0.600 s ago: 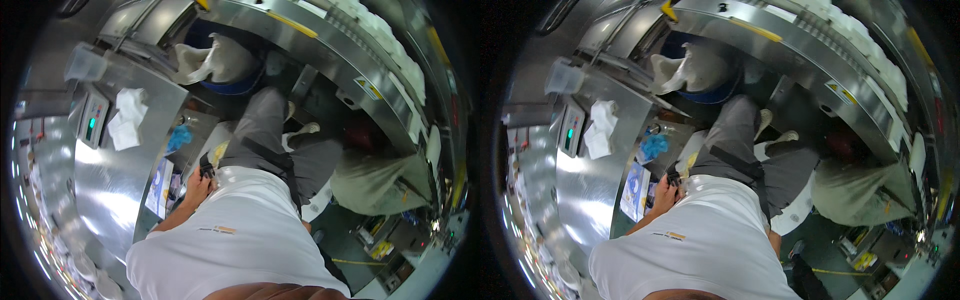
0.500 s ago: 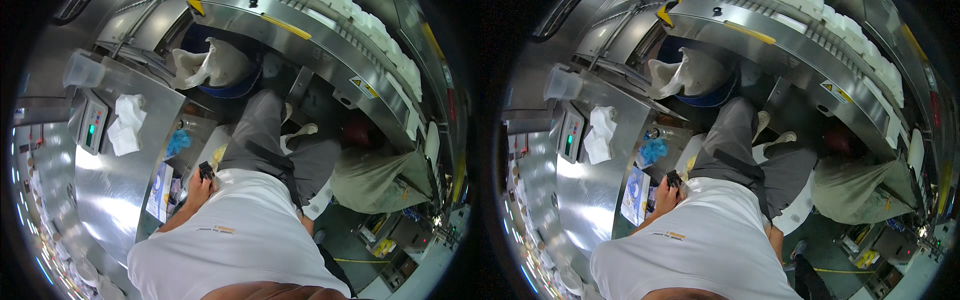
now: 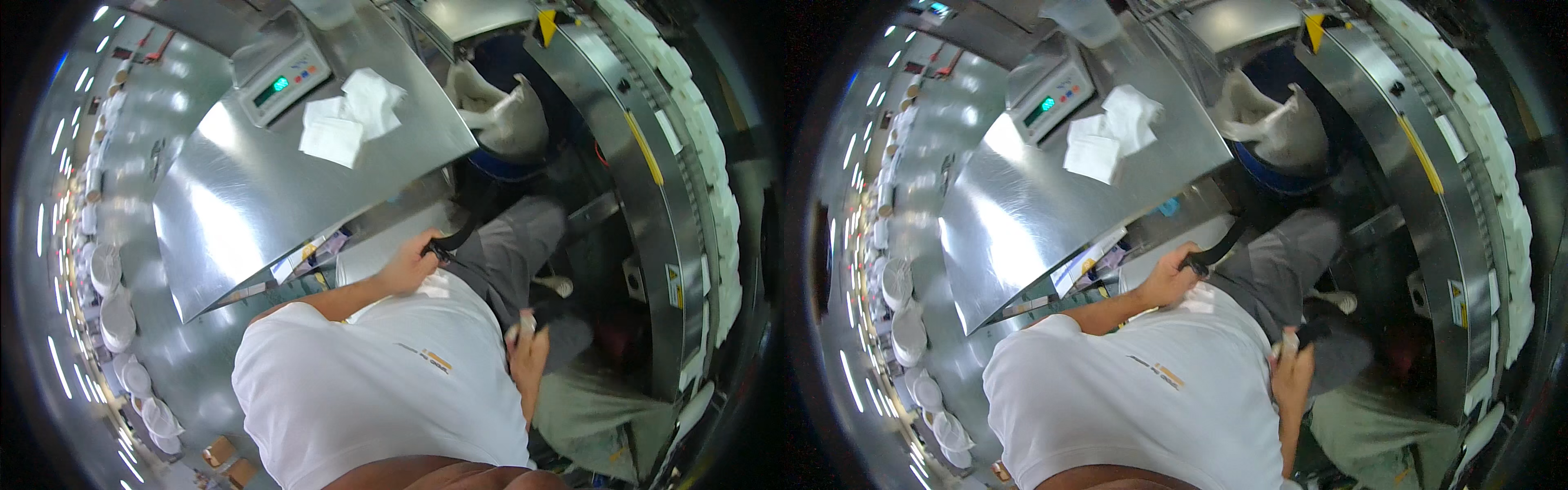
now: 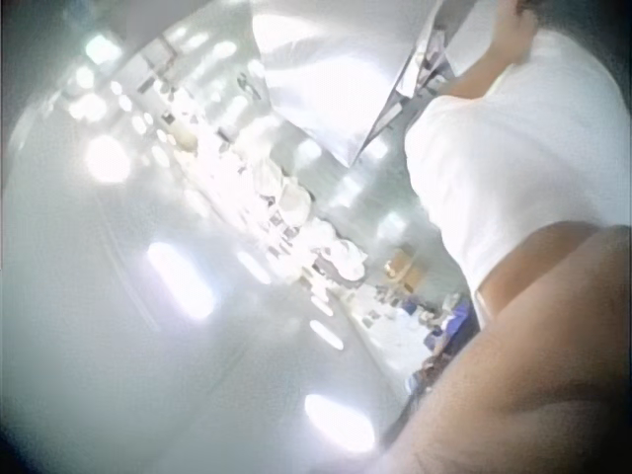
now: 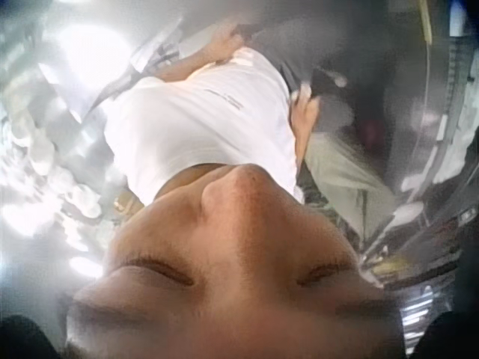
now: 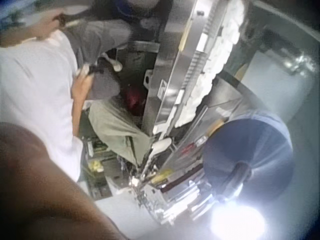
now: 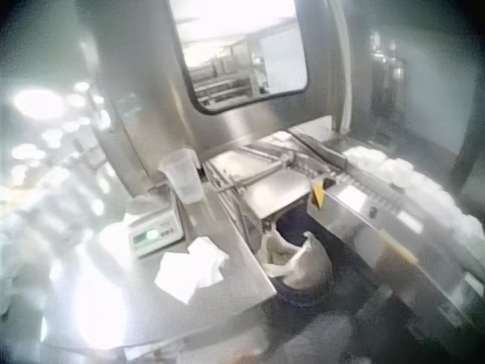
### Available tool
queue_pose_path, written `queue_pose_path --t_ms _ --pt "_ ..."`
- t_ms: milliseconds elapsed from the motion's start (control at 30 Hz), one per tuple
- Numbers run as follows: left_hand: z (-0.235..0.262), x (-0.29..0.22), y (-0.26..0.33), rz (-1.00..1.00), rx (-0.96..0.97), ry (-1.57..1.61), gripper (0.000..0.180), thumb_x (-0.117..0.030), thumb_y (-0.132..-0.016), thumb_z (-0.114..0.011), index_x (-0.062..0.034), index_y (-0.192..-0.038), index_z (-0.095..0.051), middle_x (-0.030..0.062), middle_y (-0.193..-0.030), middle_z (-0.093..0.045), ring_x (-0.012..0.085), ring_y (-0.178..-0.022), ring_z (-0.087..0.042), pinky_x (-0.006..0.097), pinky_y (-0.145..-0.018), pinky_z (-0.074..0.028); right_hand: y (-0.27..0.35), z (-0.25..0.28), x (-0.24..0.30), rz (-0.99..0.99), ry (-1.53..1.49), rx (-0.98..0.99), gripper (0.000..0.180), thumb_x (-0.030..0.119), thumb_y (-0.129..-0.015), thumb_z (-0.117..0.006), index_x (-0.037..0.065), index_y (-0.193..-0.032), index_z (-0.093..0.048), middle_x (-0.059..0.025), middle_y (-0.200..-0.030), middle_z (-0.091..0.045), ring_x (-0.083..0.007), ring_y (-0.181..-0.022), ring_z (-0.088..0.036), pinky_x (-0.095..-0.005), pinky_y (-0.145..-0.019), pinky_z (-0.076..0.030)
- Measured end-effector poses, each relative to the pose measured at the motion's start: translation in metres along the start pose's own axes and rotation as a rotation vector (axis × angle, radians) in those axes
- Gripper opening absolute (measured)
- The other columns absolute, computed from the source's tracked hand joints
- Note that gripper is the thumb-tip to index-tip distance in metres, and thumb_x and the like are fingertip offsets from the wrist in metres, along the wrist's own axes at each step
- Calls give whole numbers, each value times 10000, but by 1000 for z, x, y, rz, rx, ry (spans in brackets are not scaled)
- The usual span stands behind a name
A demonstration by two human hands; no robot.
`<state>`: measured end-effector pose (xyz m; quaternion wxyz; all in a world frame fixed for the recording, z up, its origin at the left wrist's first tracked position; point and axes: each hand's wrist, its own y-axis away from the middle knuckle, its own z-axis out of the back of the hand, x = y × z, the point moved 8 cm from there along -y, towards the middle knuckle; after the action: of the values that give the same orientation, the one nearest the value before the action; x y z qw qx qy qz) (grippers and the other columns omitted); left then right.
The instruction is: The person picks up white rectangular blocks from a conveyor belt, places them on a digital scale to check their weight, and returns them to the belt while organizing them.
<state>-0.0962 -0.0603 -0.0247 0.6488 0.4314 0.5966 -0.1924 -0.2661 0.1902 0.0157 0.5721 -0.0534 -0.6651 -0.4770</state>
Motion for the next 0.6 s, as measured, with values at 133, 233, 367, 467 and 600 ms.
queue_pose_path --t_ms 133,233,367,467,600 --pt "-14 -7 -9 97 58 -73 206 18 -927 -525 -19 -1096 -637 7 -937 -645 58 -754 -538 233 -674 -452 -20 -30 -2 213 196 203 328 267 -1126 -477 -21 -1033 -605 -37 -698 -572 -101 -566 -481 -273 -513 -391" --pt "-37 -7 -22 93 107 -149 285 1 -906 -557 -18 -1170 -662 36 -922 -687 77 -817 -606 246 -724 -490 -33 -56 -1 -136 -179 595 455 393 -1134 -435 -6 -1005 -612 -19 -668 -530 -75 -524 -410 -246 -451 -339" --pt "-59 3 -28 -12 218 -239 298 -30 -919 -556 -14 -1197 -662 80 -945 -702 131 -855 -662 290 -763 -525 -38 -82 -31 -465 -343 805 657 574 -1115 -331 0 -991 -626 7 -629 -454 -57 -466 -343 -228 -369 -261" --pt "-66 -1 -29 107 304 -273 294 -38 -913 -553 6 -1180 -667 103 -974 -711 151 -825 -646 299 -761 -523 -36 -89 -32 -476 -429 852 649 519 -1107 -297 -18 -999 -644 -7 -615 -460 -57 -449 -333 -215 -355 -274" --pt "-72 -3 -22 11 333 -316 288 -35 -905 -543 26 -1159 -667 107 -937 -688 153 -764 -600 295 -720 -505 -30 -92 -43 -479 -511 915 643 463 -1081 -263 -36 -998 -661 -38 -617 -505 -58 -447 -359 -221 -340 -279"
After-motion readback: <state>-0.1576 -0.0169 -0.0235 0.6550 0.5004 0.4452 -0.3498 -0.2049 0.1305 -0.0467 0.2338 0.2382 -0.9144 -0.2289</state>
